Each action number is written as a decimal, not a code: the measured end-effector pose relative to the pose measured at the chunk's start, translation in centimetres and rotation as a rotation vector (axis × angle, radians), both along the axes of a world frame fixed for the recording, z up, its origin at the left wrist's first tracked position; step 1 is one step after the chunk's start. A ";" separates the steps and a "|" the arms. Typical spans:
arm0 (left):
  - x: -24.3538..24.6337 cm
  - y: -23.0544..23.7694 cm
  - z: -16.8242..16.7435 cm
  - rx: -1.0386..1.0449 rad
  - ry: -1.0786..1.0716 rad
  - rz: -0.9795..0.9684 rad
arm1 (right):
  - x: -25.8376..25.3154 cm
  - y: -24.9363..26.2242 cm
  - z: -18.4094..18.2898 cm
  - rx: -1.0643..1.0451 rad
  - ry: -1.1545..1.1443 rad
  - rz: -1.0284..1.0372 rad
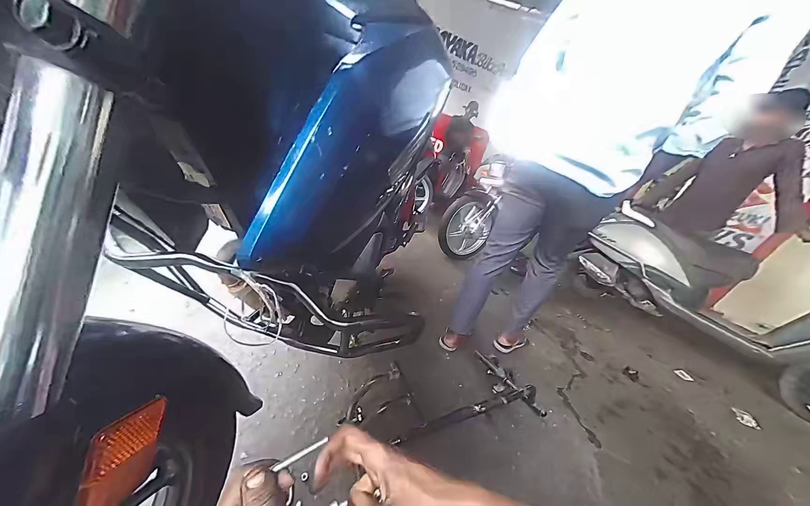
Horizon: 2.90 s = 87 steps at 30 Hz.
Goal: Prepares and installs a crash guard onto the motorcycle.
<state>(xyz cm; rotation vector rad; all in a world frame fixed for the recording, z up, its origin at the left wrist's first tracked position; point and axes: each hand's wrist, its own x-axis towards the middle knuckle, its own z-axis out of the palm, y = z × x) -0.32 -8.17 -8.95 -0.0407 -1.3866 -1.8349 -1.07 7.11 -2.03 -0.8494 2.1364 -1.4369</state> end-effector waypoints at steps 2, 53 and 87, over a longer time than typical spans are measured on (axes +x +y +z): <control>0.2 0.0 0.3 -0.018 -0.020 0.037 | 0.3 0.1 0.8 0.094 -0.081 -0.047; -0.3 1.1 -0.1 -0.062 -0.093 0.116 | -0.2 1.3 -0.8 0.067 -0.116 -0.119; -0.4 2.1 -2.1 -0.088 -0.297 0.068 | -2.4 2.7 -1.7 0.143 -0.342 -0.082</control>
